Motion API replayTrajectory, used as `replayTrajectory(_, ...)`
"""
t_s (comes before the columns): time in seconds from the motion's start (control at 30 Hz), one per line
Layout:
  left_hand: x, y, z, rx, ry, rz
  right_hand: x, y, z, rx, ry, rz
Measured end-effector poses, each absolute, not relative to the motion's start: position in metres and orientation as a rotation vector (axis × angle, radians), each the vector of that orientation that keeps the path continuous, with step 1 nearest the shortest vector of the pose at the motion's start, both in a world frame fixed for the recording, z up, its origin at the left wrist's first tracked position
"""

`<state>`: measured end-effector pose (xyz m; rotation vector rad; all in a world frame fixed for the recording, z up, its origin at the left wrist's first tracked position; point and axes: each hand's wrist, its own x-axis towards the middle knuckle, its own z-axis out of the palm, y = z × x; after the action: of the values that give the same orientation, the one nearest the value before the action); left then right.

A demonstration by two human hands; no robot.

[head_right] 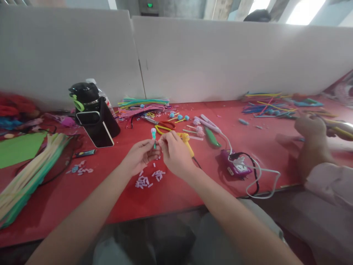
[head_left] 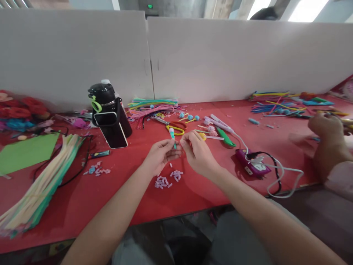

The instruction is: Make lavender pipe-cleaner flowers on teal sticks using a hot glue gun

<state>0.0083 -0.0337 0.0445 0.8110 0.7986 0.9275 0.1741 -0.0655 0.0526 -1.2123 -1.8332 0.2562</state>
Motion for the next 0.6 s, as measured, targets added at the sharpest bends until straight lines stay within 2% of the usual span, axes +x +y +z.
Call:
replayTrajectory(0.27,0.007,-0.030,0.044,0.928,0.801,0.989,0.194,-0.063,0.050,-1.317,-1.819,0.558)
replayTrajectory(0.6,0.002,-0.023,0.041,1.041,0.865,1.059,0.206,-0.066,0.045,-1.307,-2.010,0.595)
